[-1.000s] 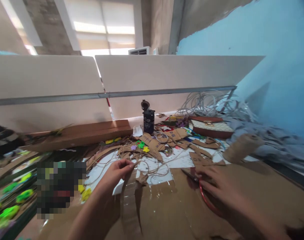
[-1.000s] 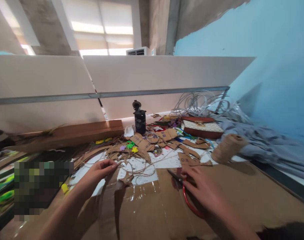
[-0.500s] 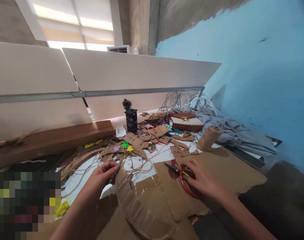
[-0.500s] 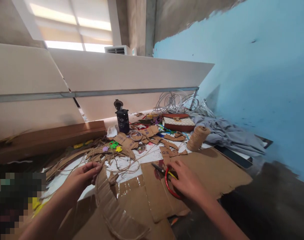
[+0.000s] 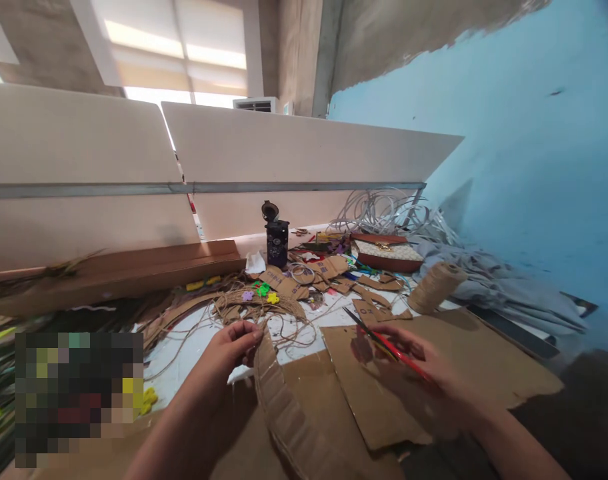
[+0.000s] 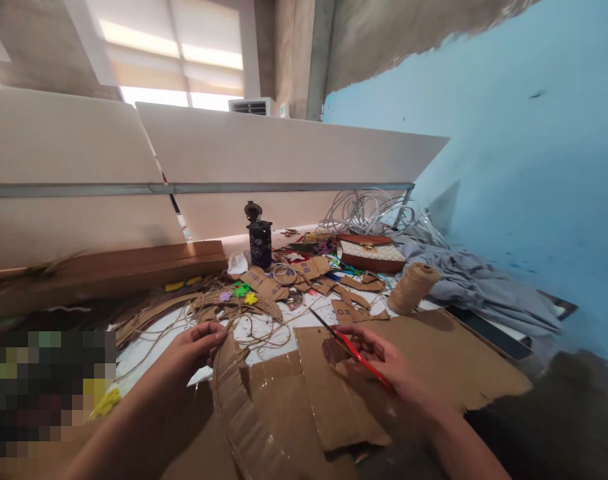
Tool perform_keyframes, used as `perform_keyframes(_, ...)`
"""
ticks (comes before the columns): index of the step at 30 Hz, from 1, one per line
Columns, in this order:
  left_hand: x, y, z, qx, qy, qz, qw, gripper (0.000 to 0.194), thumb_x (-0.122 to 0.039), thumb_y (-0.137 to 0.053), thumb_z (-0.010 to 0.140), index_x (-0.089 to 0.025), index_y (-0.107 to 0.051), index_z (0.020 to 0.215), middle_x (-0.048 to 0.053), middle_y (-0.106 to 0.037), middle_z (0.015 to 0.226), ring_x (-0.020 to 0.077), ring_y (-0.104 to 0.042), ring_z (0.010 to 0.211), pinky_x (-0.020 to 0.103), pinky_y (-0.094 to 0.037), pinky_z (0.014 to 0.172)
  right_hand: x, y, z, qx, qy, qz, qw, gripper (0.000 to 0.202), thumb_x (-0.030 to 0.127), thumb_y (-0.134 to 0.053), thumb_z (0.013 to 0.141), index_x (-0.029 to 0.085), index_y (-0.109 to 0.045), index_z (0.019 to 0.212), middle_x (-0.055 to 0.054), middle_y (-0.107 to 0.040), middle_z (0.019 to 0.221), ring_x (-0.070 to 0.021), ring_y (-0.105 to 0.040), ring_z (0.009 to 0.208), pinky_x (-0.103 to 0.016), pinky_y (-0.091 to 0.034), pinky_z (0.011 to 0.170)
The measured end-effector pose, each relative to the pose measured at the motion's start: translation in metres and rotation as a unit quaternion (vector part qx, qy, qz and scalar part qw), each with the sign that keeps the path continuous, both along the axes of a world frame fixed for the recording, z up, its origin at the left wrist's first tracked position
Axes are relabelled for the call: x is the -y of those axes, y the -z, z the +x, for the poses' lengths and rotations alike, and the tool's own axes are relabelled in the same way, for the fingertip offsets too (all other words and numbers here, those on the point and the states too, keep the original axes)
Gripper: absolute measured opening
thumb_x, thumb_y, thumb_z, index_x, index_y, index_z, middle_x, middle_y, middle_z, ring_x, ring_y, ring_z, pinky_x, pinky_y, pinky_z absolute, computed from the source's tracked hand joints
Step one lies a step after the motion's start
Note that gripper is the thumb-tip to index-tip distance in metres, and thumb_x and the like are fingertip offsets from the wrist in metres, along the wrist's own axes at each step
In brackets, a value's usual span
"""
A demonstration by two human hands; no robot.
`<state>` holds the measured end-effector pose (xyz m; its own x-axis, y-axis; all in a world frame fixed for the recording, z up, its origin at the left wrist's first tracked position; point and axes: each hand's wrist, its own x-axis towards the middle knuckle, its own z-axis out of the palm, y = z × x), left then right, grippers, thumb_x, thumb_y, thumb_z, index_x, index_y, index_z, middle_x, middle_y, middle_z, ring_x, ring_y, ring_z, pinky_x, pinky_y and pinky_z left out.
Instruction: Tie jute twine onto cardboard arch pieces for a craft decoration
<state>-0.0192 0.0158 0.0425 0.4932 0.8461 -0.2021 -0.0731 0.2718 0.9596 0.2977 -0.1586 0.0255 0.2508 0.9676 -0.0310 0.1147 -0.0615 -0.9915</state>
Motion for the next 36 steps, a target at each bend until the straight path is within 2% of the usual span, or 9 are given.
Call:
perform_keyframes(2,0.002,-0.001,0.001,0.008,0.003,-0.002,1.000,0.042,-0.042,-0.090,0.053,-0.017,-0.061,0.069,-0.005,-0.053,0.053,0.0076,-0.042,0.046,0.022,-0.029,0.050,-0.001,0.002,-0.010,-0.021,-0.034,0.003,0.999,0.060,0.050,-0.079,0.072,0.029,-0.065,0.127,-0.013,-0.063,0.133,-0.0345,-0.061,0.118,-0.043,-0.053,0.091)
perform_keyframes(5,0.005,-0.001,0.002,0.024,0.000,-0.006,1.000,0.041,-0.041,-0.089,0.053,-0.017,-0.060,0.068,-0.006,-0.051,0.052,0.0074,-0.040,0.045,0.022,-0.028,0.050,-0.005,0.006,-0.033,-0.037,-0.050,-0.027,0.998,0.064,0.055,-0.082,0.070,0.029,-0.066,0.126,-0.012,-0.061,0.136,-0.0348,-0.060,0.120,-0.043,-0.052,0.093)
perform_keyframes(8,0.008,-0.003,0.002,0.035,-0.004,-0.011,0.999,0.038,-0.039,-0.089,0.053,-0.017,-0.061,0.068,-0.005,-0.052,0.054,0.0076,-0.041,0.047,0.022,-0.028,0.051,-0.014,0.006,-0.057,-0.051,-0.093,-0.064,0.992,0.072,0.062,-0.077,0.073,0.029,-0.060,0.134,-0.011,-0.066,0.122,-0.0326,-0.065,0.108,-0.043,-0.053,0.088)
perform_keyframes(10,0.009,-0.003,0.003,0.042,-0.008,-0.013,0.999,0.036,-0.037,-0.088,0.055,-0.017,-0.062,0.069,-0.005,-0.053,0.056,0.0077,-0.042,0.049,0.022,-0.028,0.052,-0.022,0.003,-0.069,-0.018,-0.113,-0.056,0.992,0.074,0.065,-0.075,0.073,0.026,-0.059,0.133,-0.010,-0.067,0.116,-0.0321,-0.064,0.107,-0.044,-0.051,0.091)
perform_keyframes(14,0.009,0.001,0.004,0.053,-0.001,-0.015,0.998,0.035,-0.036,-0.087,0.056,-0.017,-0.062,0.069,-0.005,-0.052,0.057,0.0077,-0.041,0.049,0.022,-0.029,0.051,-0.041,-0.003,-0.085,0.037,-0.138,-0.038,0.989,0.066,0.064,-0.074,0.074,0.025,-0.061,0.127,-0.009,-0.063,0.124,-0.0323,-0.058,0.116,-0.043,-0.046,0.100)
perform_keyframes(18,0.006,0.007,0.006,0.061,0.015,-0.011,0.998,0.038,-0.041,-0.088,0.056,-0.018,-0.062,0.069,-0.005,-0.052,0.054,0.0077,-0.040,0.046,0.022,-0.031,0.050,-0.054,-0.001,-0.098,0.020,-0.182,-0.023,0.983,0.058,0.060,-0.073,0.078,0.025,-0.062,0.123,-0.007,-0.066,0.118,-0.0299,-0.062,0.107,-0.040,-0.050,0.092)
perform_keyframes(22,0.007,0.008,0.008,0.058,0.032,-0.001,0.998,0.037,-0.041,-0.089,0.056,-0.018,-0.062,0.068,-0.004,-0.054,0.056,0.0081,-0.042,0.047,0.023,-0.032,0.050,-0.057,-0.003,-0.112,0.000,-0.162,-0.003,0.987,0.056,0.060,-0.070,0.082,0.024,-0.062,0.124,-0.007,-0.068,0.111,-0.0288,-0.062,0.105,-0.038,-0.050,0.090)
perform_keyframes(28,0.013,0.005,0.009,0.041,0.034,-0.001,0.999,0.033,-0.037,-0.088,0.058,-0.018,-0.063,0.068,-0.002,-0.056,0.058,0.0095,-0.045,0.050,0.023,-0.033,0.052,-0.056,-0.017,-0.120,0.046,-0.143,-0.003,0.989,0.056,0.061,-0.068,0.084,0.027,-0.063,0.129,-0.007,-0.068,0.114,-0.0288,-0.061,0.105,-0.038,-0.049,0.092)
perform_keyframes(36,0.017,0.007,0.011,0.039,0.040,-0.053,0.997,0.031,-0.034,-0.086,0.061,-0.020,-0.061,0.071,-0.003,-0.053,0.056,0.0097,-0.043,0.049,0.023,-0.030,0.050,-0.059,-0.007,-0.123,0.032,-0.155,0.011,0.987,0.052,0.060,-0.064,0.087,0.024,-0.065,0.124,-0.007,-0.068,0.104,-0.0268,-0.061,0.098,-0.036,-0.049,0.088)
